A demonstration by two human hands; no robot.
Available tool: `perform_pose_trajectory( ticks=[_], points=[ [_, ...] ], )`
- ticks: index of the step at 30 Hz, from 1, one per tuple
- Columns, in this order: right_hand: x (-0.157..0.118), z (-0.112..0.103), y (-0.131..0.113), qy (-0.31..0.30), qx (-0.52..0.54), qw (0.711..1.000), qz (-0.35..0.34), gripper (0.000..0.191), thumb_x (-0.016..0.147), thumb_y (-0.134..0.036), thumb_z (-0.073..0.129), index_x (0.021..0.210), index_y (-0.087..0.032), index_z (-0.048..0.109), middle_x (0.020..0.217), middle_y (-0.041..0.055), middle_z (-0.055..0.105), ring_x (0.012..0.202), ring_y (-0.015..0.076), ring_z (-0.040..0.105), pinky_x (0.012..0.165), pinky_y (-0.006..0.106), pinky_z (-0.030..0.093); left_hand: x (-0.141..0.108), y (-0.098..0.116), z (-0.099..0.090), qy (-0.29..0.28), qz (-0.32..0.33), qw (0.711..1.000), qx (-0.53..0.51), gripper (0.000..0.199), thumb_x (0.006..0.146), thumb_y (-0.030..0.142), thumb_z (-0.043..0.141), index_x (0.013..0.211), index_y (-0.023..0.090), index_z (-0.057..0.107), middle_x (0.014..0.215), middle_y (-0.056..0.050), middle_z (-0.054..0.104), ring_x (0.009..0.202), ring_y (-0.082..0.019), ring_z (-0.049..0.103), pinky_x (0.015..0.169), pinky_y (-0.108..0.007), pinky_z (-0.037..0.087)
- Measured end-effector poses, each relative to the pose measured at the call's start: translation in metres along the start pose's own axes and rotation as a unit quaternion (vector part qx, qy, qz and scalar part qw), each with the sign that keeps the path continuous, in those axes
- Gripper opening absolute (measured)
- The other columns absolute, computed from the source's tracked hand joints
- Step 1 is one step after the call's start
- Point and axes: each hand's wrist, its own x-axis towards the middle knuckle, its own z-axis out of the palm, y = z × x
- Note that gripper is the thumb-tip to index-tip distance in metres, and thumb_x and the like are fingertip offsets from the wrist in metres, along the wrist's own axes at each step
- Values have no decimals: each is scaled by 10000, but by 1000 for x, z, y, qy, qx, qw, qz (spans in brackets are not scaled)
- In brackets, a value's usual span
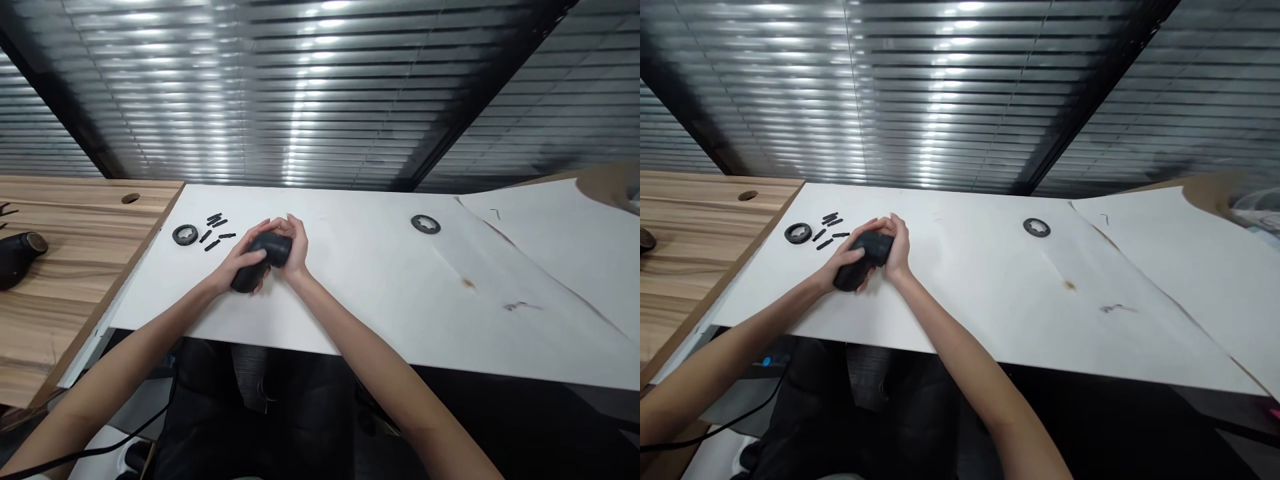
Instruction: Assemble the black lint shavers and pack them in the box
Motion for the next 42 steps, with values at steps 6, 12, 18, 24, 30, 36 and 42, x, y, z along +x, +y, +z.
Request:
perform_pose_trajectory(
  ticks=[6, 12, 18, 24, 30, 36, 42],
  points=[
    [11, -12, 0, 59, -147, 983, -92, 639, 957, -765, 486, 688, -231, 712, 783, 76, 709, 832, 254, 678, 898, 383, 518, 13, 3, 2, -14, -149, 975, -166, 623, 899, 677, 663, 1142, 103, 683, 784, -104, 689, 530, -270, 690, 367, -342, 522],
    [8, -16, -3, -4, -224, 967, -124, 552, 984, -696, 535, 791, -219, 735, 898, 64, 739, 916, 254, 680, 933, 365, 479, 9, 1, 3, 16, -169, 949, -266, 554, 995, 615, 573, 1014, 77, 703, 832, -111, 656, 541, -141, 589, 421, -248, 494],
    [12, -26, 0, 34, -300, 950, -80, 555, 991, -773, 530, 823, -260, 662, 766, 19, 658, 772, 230, 619, 723, 325, 467, 4, -2, 14, 69, -35, 983, -166, 502, 754, 440, 860, 1099, 171, 615, 902, -50, 650, 624, -172, 635, 485, -289, 527],
    [17, -31, -2, -56, -259, 964, 37, 701, 912, -904, 520, 680, -245, 567, 500, -13, 492, 450, 158, 430, 505, 329, 332, 2, -1, 22, 159, 9, 982, -102, 727, 698, 274, 822, 1322, 288, 449, 920, 15, 655, 725, -185, 682, 662, -360, 618],
    [15, -29, -9, -154, -195, 969, 11, 554, 912, -771, 647, 852, -229, 550, 728, -31, 577, 652, 140, 520, 656, 290, 420, -1, 1, 21, 177, 16, 975, -130, 697, 672, 299, 790, 1291, 272, 471, 855, 20, 646, 649, -164, 636, 538, -277, 530],
    [17, -36, -4, -119, -241, 962, -47, 418, 1003, -656, 552, 1046, -241, 576, 735, -62, 584, 677, 147, 552, 707, 285, 431, 9, 0, 17, 160, 7, 979, -124, 605, 655, 286, 810, 1190, 247, 530, 873, 3, 666, 659, -173, 657, 549, -288, 549],
    [32, -53, 2, -7, -262, 961, -84, 380, 1040, -560, 528, 1288, -272, 542, 725, -75, 560, 697, 158, 584, 740, 287, 461, 55, 5, 7, 138, -20, 983, -122, 454, 696, 329, 805, 1073, 168, 610, 849, -36, 674, 643, -166, 647, 527, -267, 541]
  ],
)
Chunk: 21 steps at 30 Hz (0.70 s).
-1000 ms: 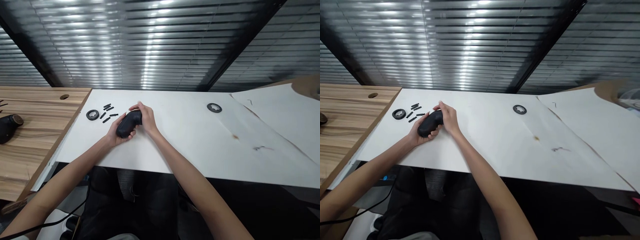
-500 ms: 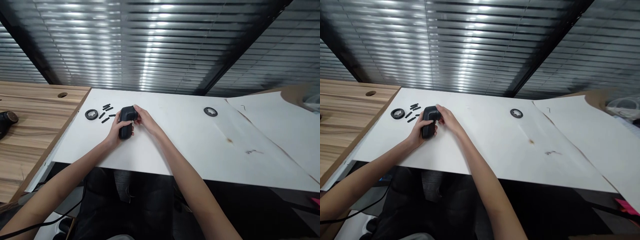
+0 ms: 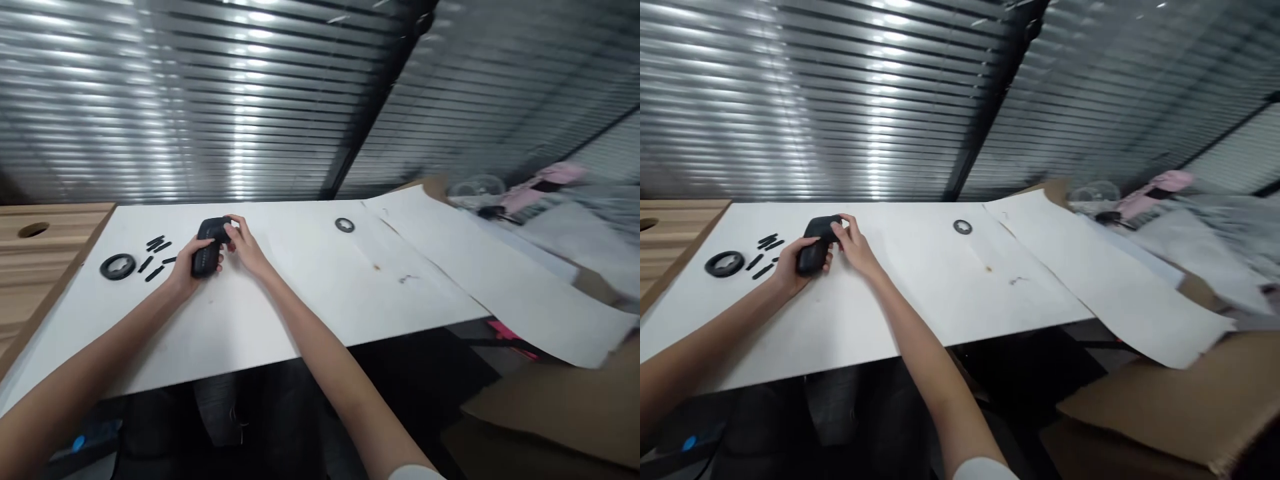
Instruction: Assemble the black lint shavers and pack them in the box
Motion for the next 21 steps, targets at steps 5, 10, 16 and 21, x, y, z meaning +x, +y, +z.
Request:
perform_pose_trajectory(
  ticks=[5, 10, 16, 21],
  points=[
    [-3, -13, -1, 28, -35, 999, -8, 401, 1042, -535, 552, 1362, -294, 555, 726, -79, 521, 714, 151, 580, 745, 274, 456, 17, -3, 3, -14, -27, 1000, -7, 397, 774, 360, 790, 1073, 134, 659, 885, -52, 688, 652, -158, 654, 563, -274, 581],
    [-7, -15, 0, 0, 2, 1000, 0, 435, 1030, -530, 578, 1401, -304, 556, 761, -66, 515, 716, 147, 558, 751, 273, 474, 12, -9, 1, -21, -25, 999, 22, 449, 802, 433, 824, 1118, 162, 658, 923, -52, 712, 670, -170, 678, 597, -295, 611],
    [-3, -9, 5, 28, 83, 993, 80, 482, 935, -657, 640, 1231, -283, 569, 869, -30, 576, 718, 138, 567, 613, 241, 436, 8, -15, -2, -56, 48, 992, 106, 571, 823, 487, 868, 1258, 228, 604, 866, -15, 702, 697, -193, 685, 640, -316, 601],
    [-2, -7, -1, 37, 114, 988, 98, 619, 827, -748, 722, 1209, -288, 562, 747, -66, 487, 574, 116, 436, 493, 240, 290, 9, -15, -7, -52, 128, 970, 199, 519, 932, 571, 746, 1311, 232, 644, 1125, -61, 723, 973, -209, 686, 816, -294, 553]
  ],
)
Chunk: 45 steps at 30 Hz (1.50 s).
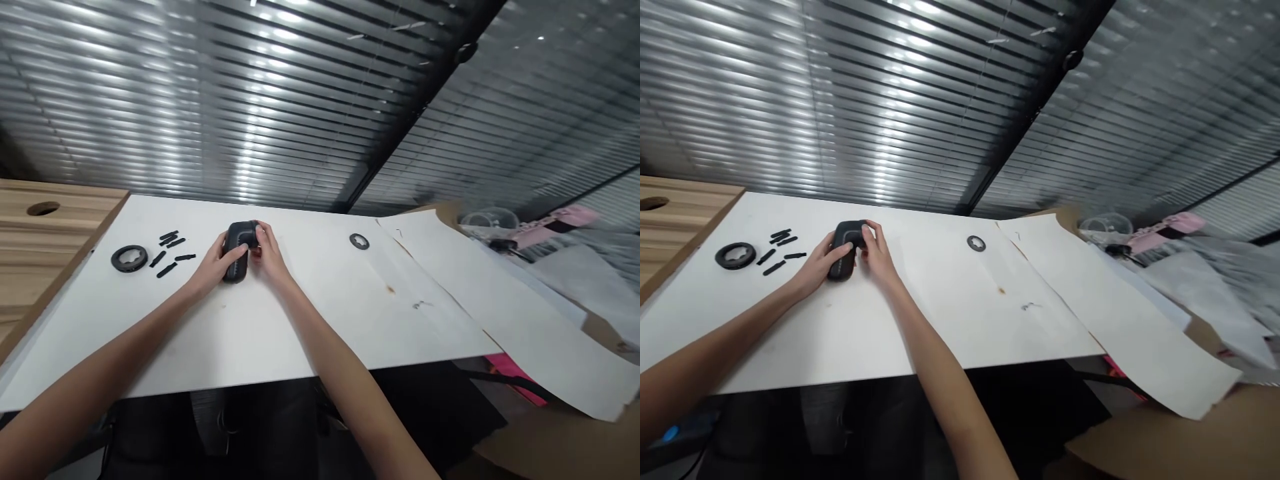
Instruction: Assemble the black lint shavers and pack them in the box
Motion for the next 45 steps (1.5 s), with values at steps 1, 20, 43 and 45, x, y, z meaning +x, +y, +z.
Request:
perform_pose_trajectory(
  ticks=[1, 20, 43, 45],
  points=[
    [-1, 0, -2, 2, 5, 1000, -6, 619, 815, -749, 737, 1195, -289, 573, 741, -68, 478, 573, 113, 424, 496, 238, 287, 1, 0, -1, 13, 22, 999, 25, 466, 965, 586, 699, 1263, 229, 672, 1155, -58, 716, 1027, -203, 669, 853, -280, 534],
    [0, -3, -14, 110, -15, 989, -94, 529, 886, -733, 641, 992, -242, 808, 1007, 45, 699, 975, 214, 659, 898, 319, 534, -7, -18, 3, -3, 390, 885, 256, 481, 868, 183, 780, 1294, 274, 576, 1360, -117, 649, 1217, -270, 677, 878, -364, 607],
    [-7, -11, -14, 190, 119, 974, -41, 450, 872, -539, 630, 553, -224, 600, 552, 2, 588, 510, 152, 586, 519, 279, 507, -19, -24, 9, -64, 459, 769, 440, 449, 957, 95, 608, 1361, 286, 565, 1480, -132, 589, 1149, -264, 697, 831, -377, 627],
    [-5, -11, -14, 197, 130, 971, -34, 470, 885, -569, 629, 566, -225, 592, 568, 7, 601, 522, 155, 595, 537, 283, 528, -18, -23, 9, -78, 427, 802, 410, 484, 951, 81, 614, 1384, 292, 562, 1506, -126, 578, 1238, -267, 678, 890, -375, 626]
  ],
)
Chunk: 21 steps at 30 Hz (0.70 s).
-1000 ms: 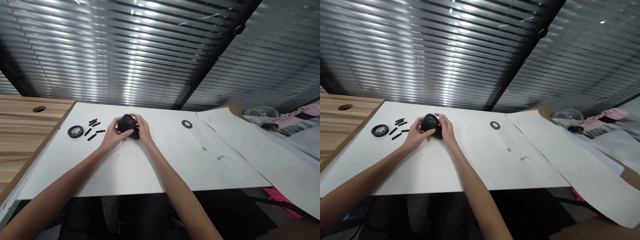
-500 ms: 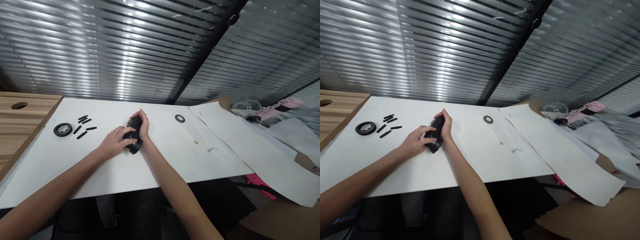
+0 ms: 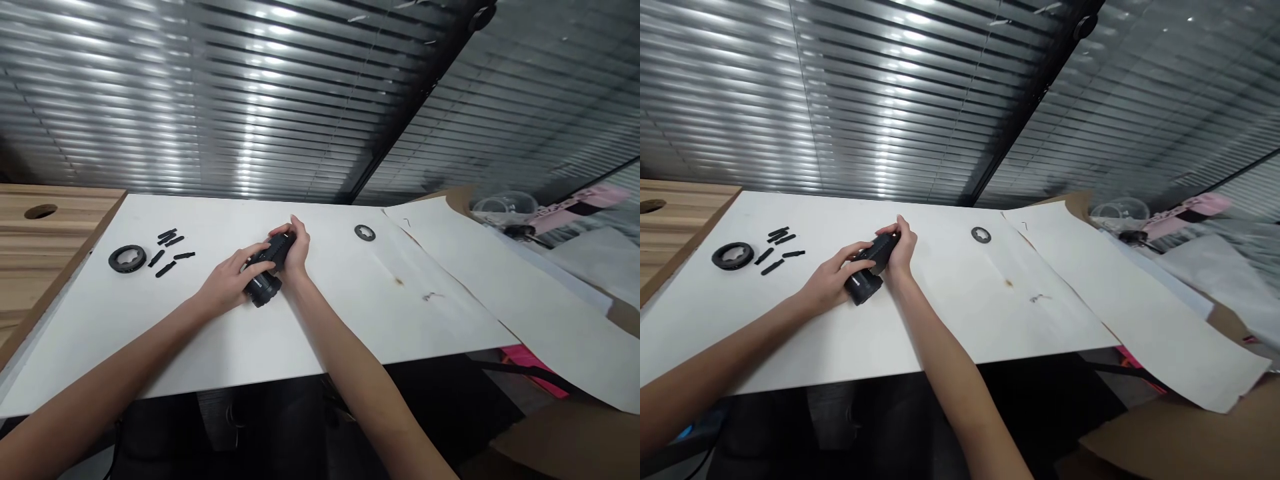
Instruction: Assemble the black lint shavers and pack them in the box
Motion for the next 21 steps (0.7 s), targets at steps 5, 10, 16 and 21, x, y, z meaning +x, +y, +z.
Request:
perform_pose_trajectory(
  ticks=[5, 10, 16, 21],
  points=[
    [13, -5, -1, 99, 20, 995, -23, 548, 926, -648, 656, 584, -243, 519, 591, 4, 586, 577, 161, 619, 585, 289, 587, 9, -1, -5, 47, -84, 982, -165, 518, 923, 136, 713, 1393, 284, 556, 1525, -138, 566, 1428, -287, 570, 1107, -432, 548],
    [30, -21, -2, 146, 55, 988, 5, 656, 923, -768, 622, 606, -260, 355, 562, -43, 431, 554, 151, 571, 584, 305, 631, 16, -5, -10, 165, -269, 924, -217, 529, 815, 237, 833, 1293, 247, 605, 1287, -93, 684, 1170, -267, 687, 996, -404, 580],
    [31, -22, -10, 122, 96, 986, 55, 685, 919, -844, 561, 656, -258, 323, 577, -47, 408, 586, 157, 574, 607, 326, 667, 18, -12, -11, 190, -429, 804, -365, 708, 669, 301, 945, 1287, 253, 603, 1230, -67, 703, 1103, -267, 709, 943, -390, 567],
    [19, -9, -19, 14, 83, 993, 79, 693, 896, -859, 605, 669, -255, 352, 572, -49, 387, 628, 181, 605, 572, 350, 665, 19, -13, -11, 203, -466, 735, -448, 675, 645, 305, 962, 1193, 221, 577, 1115, -57, 727, 1089, -298, 729, 865, -384, 561]
  ],
)
